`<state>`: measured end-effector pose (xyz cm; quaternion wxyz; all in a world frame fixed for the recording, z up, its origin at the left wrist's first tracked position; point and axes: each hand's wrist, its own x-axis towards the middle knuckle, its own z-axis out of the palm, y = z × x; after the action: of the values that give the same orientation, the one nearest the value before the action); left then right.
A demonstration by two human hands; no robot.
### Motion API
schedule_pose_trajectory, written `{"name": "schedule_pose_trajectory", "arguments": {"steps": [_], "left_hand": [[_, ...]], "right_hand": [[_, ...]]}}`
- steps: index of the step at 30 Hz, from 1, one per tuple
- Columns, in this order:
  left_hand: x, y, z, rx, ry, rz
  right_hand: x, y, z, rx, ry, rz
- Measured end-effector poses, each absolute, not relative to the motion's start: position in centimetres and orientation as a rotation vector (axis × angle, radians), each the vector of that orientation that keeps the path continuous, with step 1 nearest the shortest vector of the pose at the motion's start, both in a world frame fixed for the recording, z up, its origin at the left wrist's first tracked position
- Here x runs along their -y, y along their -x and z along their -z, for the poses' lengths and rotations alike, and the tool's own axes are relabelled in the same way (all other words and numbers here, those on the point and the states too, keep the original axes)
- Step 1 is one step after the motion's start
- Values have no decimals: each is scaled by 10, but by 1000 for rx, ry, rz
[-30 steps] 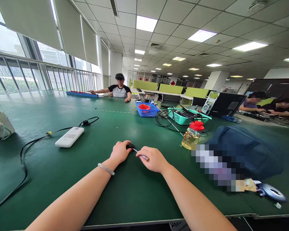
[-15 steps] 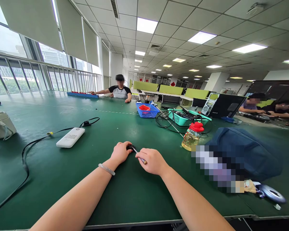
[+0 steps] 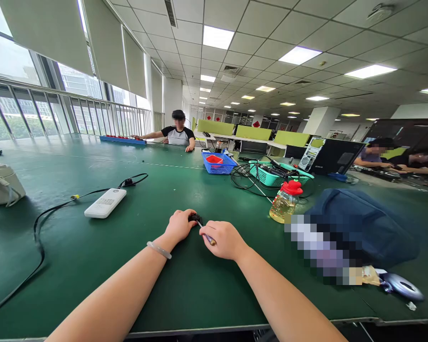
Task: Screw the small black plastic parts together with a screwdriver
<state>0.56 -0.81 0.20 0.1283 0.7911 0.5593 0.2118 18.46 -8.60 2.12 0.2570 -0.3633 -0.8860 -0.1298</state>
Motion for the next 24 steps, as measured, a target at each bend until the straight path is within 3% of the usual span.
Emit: {"name": "schedule_pose_trajectory", "arguments": {"steps": [24], "left_hand": [[10,-5,-4,-1626,-2304,-612]], "right_hand": [[84,-182,-14,2446,976,421]]}}
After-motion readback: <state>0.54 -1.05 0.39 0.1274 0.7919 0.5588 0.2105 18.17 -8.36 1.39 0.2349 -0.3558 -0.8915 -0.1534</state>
